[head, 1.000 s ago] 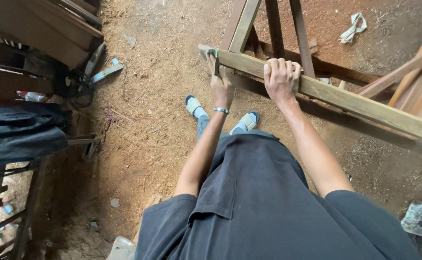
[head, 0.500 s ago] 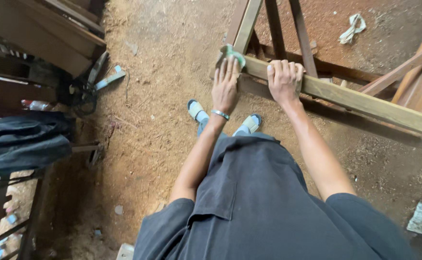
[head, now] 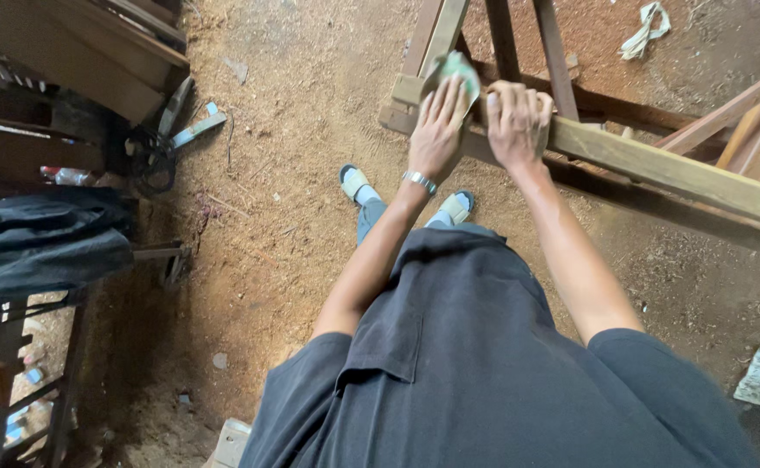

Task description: The person sands a wooden furniture frame by hand using a piece of sandpaper. They work on the edges and corners of the frame, moving around the object to reach different sections.

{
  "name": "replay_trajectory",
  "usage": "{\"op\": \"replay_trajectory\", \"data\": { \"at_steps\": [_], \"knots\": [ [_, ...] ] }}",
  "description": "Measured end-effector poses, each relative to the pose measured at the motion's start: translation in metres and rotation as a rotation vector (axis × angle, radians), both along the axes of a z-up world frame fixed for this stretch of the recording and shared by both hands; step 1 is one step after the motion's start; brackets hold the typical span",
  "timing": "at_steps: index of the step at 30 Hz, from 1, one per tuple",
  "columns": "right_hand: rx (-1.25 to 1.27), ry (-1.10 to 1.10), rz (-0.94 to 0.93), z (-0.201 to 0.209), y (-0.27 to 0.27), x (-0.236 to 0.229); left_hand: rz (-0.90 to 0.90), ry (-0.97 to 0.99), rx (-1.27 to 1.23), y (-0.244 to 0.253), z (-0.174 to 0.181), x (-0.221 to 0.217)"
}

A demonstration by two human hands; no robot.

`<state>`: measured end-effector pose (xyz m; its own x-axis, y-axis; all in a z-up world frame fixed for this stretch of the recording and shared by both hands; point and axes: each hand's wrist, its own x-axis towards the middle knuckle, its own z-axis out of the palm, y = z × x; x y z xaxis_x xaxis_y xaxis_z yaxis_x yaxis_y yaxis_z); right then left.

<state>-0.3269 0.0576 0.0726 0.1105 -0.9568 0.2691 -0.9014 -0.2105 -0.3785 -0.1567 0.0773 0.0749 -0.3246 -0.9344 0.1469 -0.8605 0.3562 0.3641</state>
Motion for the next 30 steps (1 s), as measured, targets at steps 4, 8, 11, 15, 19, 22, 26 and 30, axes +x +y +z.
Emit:
{"op": "replay_trajectory", "data": {
  "at_steps": [4,8,11,15,19,22,26,30],
  "knots": [
    [-0.155,-0.263,0.02,0.004,0.002,-0.003,-0.142,-0.135,-0.045,-0.019,-0.018,-0.032],
    [-0.015,-0.287,0.257,0.017,0.012,0.003,-0.38,0.023,0.048,-0.007,-0.016,-0.012],
    [0.162,-0.092,0.315,0.031,0.03,0.017,-0.479,0.195,0.004,0.009,-0.003,0.049],
    [0.332,0.025,0.222,0.062,0.035,0.043,-0.255,-0.031,-0.083,-0.009,0.005,0.114],
    [0.446,0.18,0.049,0.074,0.02,0.078,-0.167,-0.04,-0.102,-0.028,-0.006,0.118],
    [0.375,0.266,-0.004,0.049,0.018,0.094,-0.091,0.039,-0.083,-0.007,-0.006,0.102],
    [0.155,0.328,0.023,0.007,0.033,0.082,-0.07,-0.041,-0.092,0.013,0.004,0.112],
    [0.097,0.198,0.021,-0.016,0.024,0.084,-0.045,-0.178,-0.175,-0.004,-0.006,0.125]
  ]
}}
